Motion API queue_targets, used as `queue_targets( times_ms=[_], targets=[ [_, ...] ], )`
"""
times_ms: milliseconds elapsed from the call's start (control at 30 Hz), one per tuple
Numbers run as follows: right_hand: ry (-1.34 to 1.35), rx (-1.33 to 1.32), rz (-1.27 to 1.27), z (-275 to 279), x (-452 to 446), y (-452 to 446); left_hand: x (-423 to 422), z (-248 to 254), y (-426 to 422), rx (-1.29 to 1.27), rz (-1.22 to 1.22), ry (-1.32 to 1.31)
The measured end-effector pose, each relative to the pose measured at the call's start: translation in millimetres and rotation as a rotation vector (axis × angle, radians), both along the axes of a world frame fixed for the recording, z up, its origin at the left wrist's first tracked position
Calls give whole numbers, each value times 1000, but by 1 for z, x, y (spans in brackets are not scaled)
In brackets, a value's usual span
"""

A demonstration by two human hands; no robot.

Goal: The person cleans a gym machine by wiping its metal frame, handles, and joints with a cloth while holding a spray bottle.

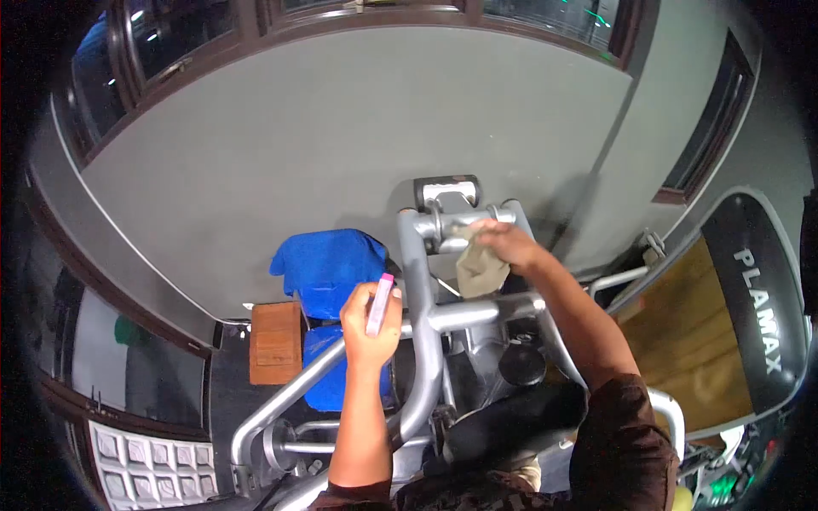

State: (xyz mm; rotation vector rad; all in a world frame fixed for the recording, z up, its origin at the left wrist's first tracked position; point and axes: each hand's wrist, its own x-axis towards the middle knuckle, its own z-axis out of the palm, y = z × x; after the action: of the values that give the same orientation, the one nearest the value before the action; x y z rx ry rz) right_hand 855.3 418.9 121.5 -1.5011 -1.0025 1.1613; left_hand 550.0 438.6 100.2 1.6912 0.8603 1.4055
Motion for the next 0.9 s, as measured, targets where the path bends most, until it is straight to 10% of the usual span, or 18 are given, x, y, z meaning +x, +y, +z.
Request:
queue_targets(
  times_ms=[333,900],
  targets=[
    [503,325,-599,68,61,-153,-1,30,-11,46,-56,-75],
    [469,194,-701,-42,81,-229,88,108,-17,165,-489,608]
  ],
)
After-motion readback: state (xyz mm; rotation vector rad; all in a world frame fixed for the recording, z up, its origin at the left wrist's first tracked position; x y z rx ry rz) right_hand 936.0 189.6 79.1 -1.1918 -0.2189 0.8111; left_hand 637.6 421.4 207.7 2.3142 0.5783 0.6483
